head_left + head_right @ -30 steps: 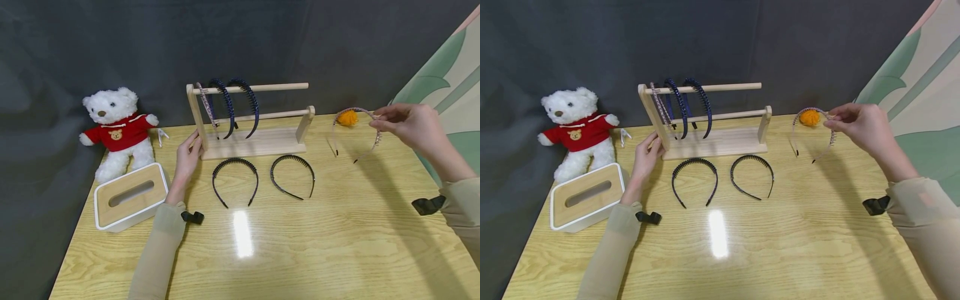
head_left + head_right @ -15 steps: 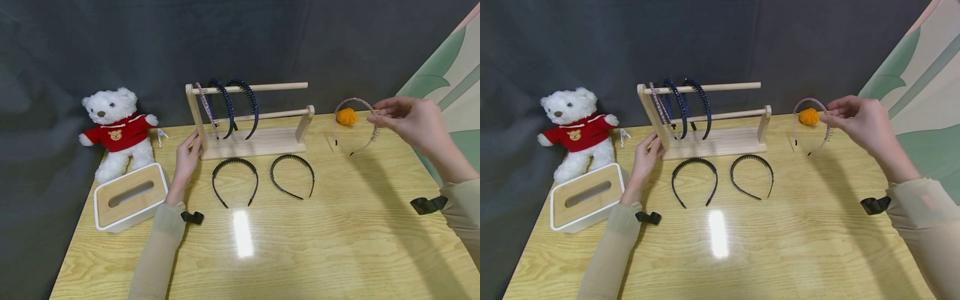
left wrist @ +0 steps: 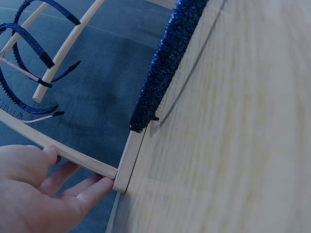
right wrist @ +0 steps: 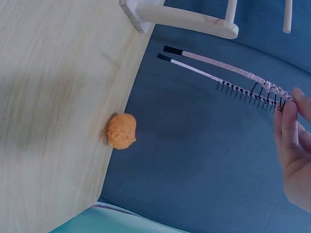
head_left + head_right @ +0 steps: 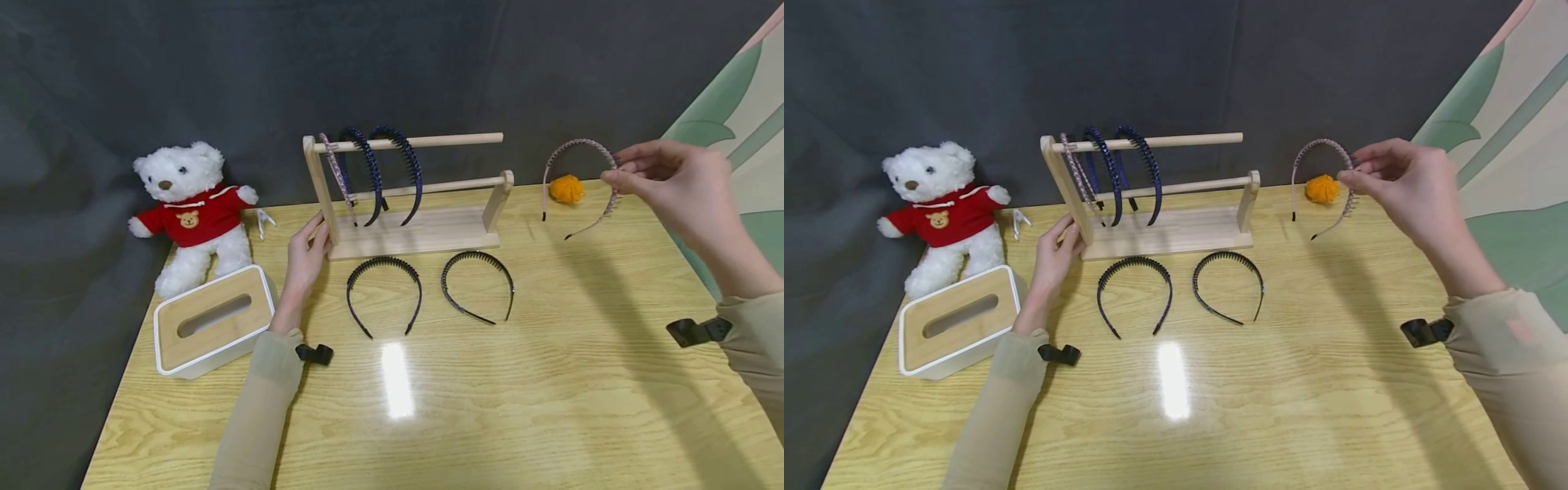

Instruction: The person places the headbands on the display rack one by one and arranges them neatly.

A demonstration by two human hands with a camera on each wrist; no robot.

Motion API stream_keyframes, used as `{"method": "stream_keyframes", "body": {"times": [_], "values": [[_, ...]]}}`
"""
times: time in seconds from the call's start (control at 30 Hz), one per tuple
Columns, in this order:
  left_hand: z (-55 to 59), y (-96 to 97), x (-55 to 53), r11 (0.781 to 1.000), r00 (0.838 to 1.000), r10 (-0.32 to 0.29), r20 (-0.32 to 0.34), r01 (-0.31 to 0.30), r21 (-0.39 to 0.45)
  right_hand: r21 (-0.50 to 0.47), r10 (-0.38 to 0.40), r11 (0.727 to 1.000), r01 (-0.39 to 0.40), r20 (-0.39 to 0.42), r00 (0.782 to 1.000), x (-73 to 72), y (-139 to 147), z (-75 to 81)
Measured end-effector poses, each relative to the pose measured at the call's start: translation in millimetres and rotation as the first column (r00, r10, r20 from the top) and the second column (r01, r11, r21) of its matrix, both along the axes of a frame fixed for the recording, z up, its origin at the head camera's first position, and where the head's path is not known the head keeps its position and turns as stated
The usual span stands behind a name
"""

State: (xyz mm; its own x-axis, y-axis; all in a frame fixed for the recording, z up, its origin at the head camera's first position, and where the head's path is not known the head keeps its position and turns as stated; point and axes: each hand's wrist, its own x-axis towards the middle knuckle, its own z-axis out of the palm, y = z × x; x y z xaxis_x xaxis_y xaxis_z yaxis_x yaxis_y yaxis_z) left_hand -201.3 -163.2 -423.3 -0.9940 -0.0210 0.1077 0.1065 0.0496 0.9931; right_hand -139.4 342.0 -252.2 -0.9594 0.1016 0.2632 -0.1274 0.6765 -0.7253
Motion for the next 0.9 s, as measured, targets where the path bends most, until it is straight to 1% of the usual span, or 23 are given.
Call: {"method": "stream_keyframes", "body": {"times": [0.1, 0.27, 0.6, 0.73, 0.9], "values": [[0.4, 0.0, 0.0, 1.000, 1.000, -0.002, -0.005, 0.002, -0.002, -0.038, -0.010, 0.999, 0.008, -0.036, 0.999, -0.6, -3, 2.4], [1.7, 0.3, 0.2, 1.000, 1.000, -0.004, -0.009, 0.004, -0.002, -0.059, -0.014, 0.998, 0.009, -0.083, 0.996, -0.4, -8, 6.5], [1.9, 0.7, 0.0, 1.000, 1.000, -0.006, -0.018, 0.006, -0.003, -0.067, -0.027, 0.998, 0.019, -0.123, 0.992, 1.9, -17, 15.7], [2.2, 0.4, 1.0, 1.000, 1.000, -0.015, -0.016, 0.015, -0.005, -0.075, -0.030, 0.997, 0.020, -0.135, 0.990, 3.5, -20, 18.0], [1.3, -0.3, 0.9, 1.000, 1.000, -0.009, -0.014, 0.009, -0.005, -0.080, -0.030, 0.997, 0.018, -0.148, 0.989, 4.8, -24, 20.1]]}}
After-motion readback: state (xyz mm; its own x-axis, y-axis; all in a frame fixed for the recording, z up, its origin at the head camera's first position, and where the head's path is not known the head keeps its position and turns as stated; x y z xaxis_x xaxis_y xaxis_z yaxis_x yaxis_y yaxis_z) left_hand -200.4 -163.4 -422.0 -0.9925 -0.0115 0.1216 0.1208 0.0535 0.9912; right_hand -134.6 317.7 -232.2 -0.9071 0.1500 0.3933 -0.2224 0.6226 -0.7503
